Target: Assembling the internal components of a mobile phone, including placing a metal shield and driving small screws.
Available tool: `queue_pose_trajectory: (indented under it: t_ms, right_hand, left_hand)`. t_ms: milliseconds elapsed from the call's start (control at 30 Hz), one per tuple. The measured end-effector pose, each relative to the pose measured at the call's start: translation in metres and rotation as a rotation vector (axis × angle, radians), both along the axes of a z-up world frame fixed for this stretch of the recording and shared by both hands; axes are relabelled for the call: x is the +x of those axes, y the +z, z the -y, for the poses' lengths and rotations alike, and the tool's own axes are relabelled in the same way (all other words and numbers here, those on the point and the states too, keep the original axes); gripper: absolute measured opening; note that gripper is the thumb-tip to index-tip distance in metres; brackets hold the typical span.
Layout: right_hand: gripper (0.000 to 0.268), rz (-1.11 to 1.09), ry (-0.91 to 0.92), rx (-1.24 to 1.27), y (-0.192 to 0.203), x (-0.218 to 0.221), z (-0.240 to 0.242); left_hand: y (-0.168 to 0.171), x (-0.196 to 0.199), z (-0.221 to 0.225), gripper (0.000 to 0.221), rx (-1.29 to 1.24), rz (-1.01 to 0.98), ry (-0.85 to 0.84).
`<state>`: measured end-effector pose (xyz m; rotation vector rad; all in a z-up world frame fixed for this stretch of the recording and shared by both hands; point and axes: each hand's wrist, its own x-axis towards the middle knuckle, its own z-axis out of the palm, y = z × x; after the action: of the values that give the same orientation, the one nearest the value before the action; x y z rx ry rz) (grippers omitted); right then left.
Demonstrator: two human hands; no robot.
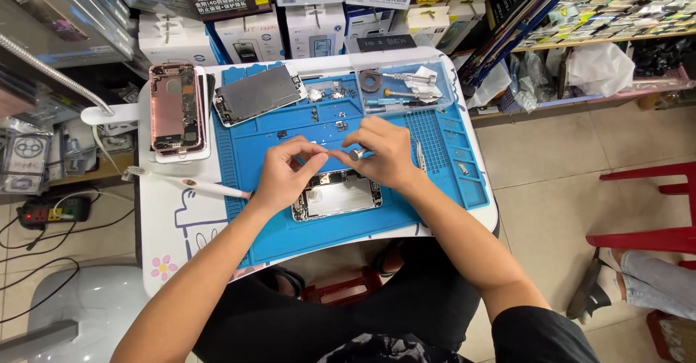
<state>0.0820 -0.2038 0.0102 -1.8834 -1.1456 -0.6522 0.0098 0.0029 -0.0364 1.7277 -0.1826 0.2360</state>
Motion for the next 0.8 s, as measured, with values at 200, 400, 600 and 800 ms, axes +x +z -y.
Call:
queue_pose_trajectory:
  t_ms: [200, 400, 600, 800]
  right_hand:
    - [0.022, -0.018, -0.033, 0.032, -0.004, 0.002, 0.003]
    - [0.028, -0.255, 0.056, 0.225, -0.043, 0.015, 0.012]
    - [0.069, -0.588, 0.082, 0.361, -0.054, 0.017, 0.02]
    - [0.07, -1.06, 0.117, 0.459, -0.015, 0.003, 0.005]
  left_hand:
    - [0.005, -0.002, 0.005, 0.007, -0.063, 0.007, 0.006]
    - [-0.001, -0.005, 0.005, 0.011, 0.018, -0.027, -0.023]
    - [-0.009, -0.002, 0.004, 0.02, 0.017, 0.029, -0.049]
    - [0.007, -0.006, 0.008, 0.02, 0.095, 0.049, -0.023]
